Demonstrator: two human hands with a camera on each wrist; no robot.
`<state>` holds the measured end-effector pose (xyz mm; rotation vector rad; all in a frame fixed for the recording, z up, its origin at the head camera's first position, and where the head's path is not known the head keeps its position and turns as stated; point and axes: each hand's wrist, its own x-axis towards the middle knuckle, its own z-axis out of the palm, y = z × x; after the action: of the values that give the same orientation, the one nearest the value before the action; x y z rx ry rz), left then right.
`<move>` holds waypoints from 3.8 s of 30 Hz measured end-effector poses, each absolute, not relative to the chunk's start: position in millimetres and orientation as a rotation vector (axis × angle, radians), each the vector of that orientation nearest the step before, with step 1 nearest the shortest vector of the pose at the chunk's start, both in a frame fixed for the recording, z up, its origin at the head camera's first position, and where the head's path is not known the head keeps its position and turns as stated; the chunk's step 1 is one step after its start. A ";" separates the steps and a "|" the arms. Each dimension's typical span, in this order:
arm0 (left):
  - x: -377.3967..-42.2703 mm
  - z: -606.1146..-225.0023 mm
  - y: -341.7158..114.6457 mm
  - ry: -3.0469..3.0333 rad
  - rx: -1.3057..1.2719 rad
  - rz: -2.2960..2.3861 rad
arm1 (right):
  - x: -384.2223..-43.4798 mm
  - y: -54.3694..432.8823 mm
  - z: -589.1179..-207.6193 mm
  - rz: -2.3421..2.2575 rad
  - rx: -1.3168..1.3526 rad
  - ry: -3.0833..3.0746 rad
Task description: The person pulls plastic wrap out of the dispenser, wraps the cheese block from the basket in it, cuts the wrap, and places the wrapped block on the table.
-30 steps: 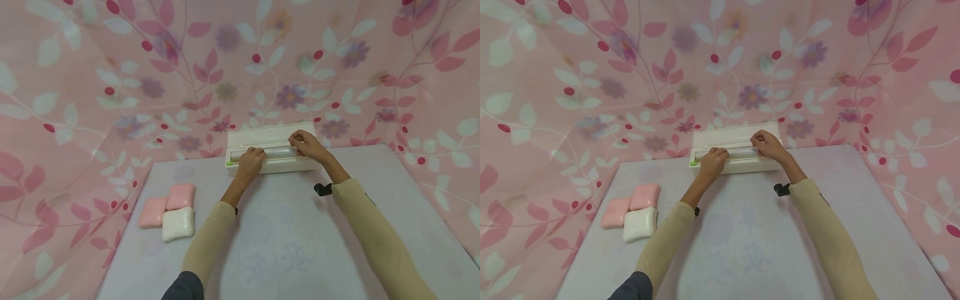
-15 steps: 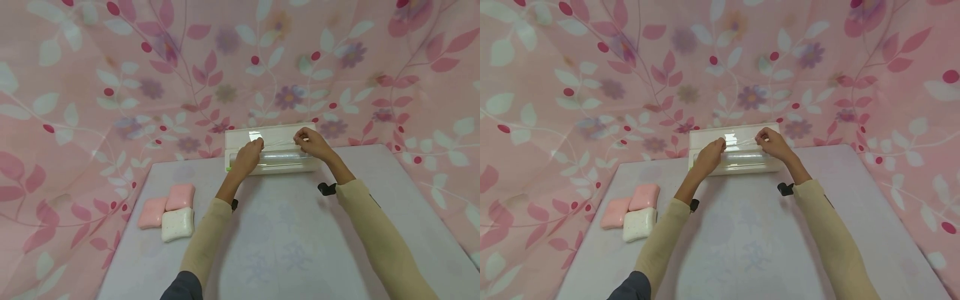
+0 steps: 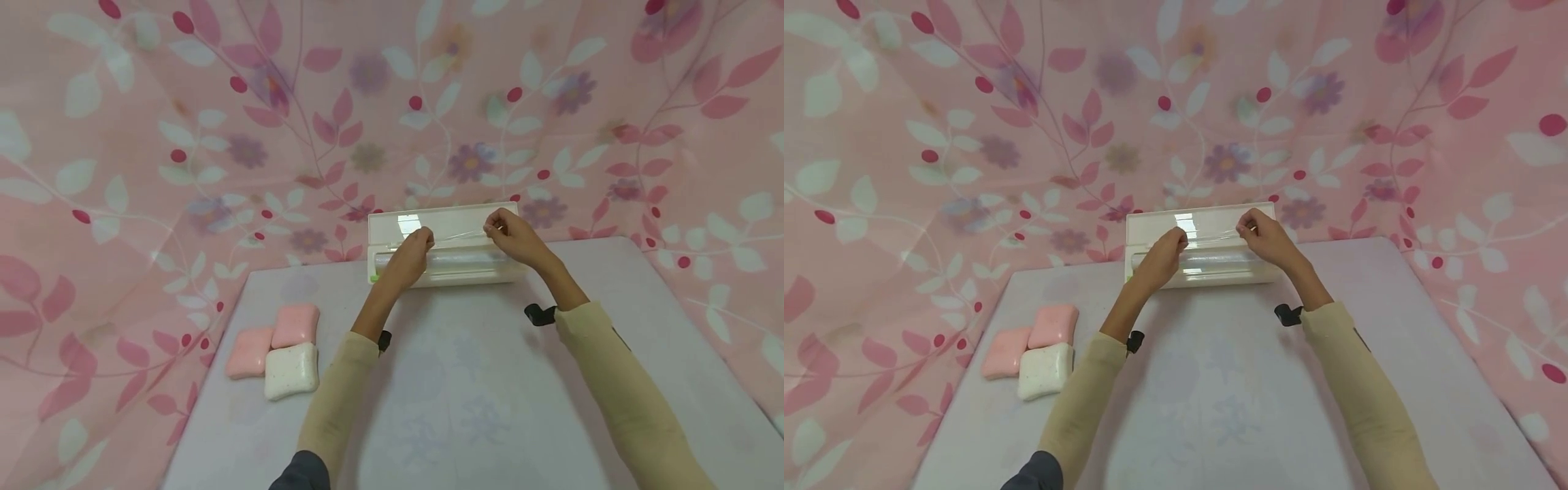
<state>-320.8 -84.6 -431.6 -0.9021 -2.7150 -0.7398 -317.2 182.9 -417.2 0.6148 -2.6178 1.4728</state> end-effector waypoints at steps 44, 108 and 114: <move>-306.4 -442.3 -129.7 -2.401 -0.701 0.006 | -308.8 183.0 -419.3 1.592 0.432 -2.566; -304.8 -439.7 -174.7 -2.594 -0.672 -0.442 | -307.1 176.8 -427.0 1.752 0.473 -2.543; -298.4 -449.4 -158.8 -2.661 -0.590 -0.240 | -306.5 178.5 -434.5 1.746 0.477 -2.529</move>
<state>-298.4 -158.8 -449.4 -0.5897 -2.6607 -0.2398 -306.5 178.5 -434.5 0.4774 -2.5292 1.7456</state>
